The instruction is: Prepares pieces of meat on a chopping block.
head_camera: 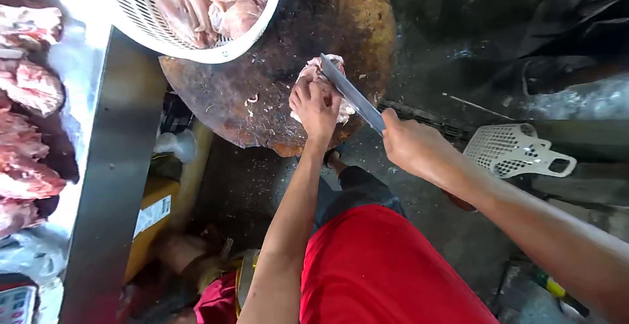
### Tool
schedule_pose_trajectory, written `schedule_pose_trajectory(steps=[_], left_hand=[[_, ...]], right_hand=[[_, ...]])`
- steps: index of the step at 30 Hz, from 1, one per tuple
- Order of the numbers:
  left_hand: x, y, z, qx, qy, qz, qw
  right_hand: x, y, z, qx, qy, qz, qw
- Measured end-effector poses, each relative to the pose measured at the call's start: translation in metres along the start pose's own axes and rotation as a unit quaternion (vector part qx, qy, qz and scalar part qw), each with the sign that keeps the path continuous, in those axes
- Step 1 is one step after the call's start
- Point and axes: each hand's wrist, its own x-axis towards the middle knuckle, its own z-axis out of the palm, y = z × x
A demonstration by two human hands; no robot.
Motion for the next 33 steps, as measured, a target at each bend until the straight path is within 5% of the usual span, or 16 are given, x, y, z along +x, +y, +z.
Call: schedule_pose_trajectory(steps=[8, 13, 17, 25, 33], left_hand=[[-0.001, -0.011, -0.001, -0.002, -0.005, 0.058, 0.998], [-0.004, -0.019, -0.005, -0.037, -0.022, 0.080, 0.996], [0.002, -0.021, -0.006, -0.048, -0.044, 0.085, 0.994], [0.002, -0.013, -0.017, -0.045, -0.091, 0.061, 0.993], [0.002, -0.006, -0.023, -0.003, -0.128, 0.038, 0.991]], right_hand=[[0.001, 0.007, 0.006, -0.010, 0.062, -0.005, 0.998], [-0.017, 0.040, 0.036, 0.014, -0.011, 0.027, 0.999], [-0.017, 0.043, 0.052, 0.044, 0.043, 0.003, 0.998], [0.003, 0.057, 0.133, 0.099, 0.044, -0.001, 0.994], [0.031, 0.019, 0.119, 0.171, 0.069, -0.009, 0.983]])
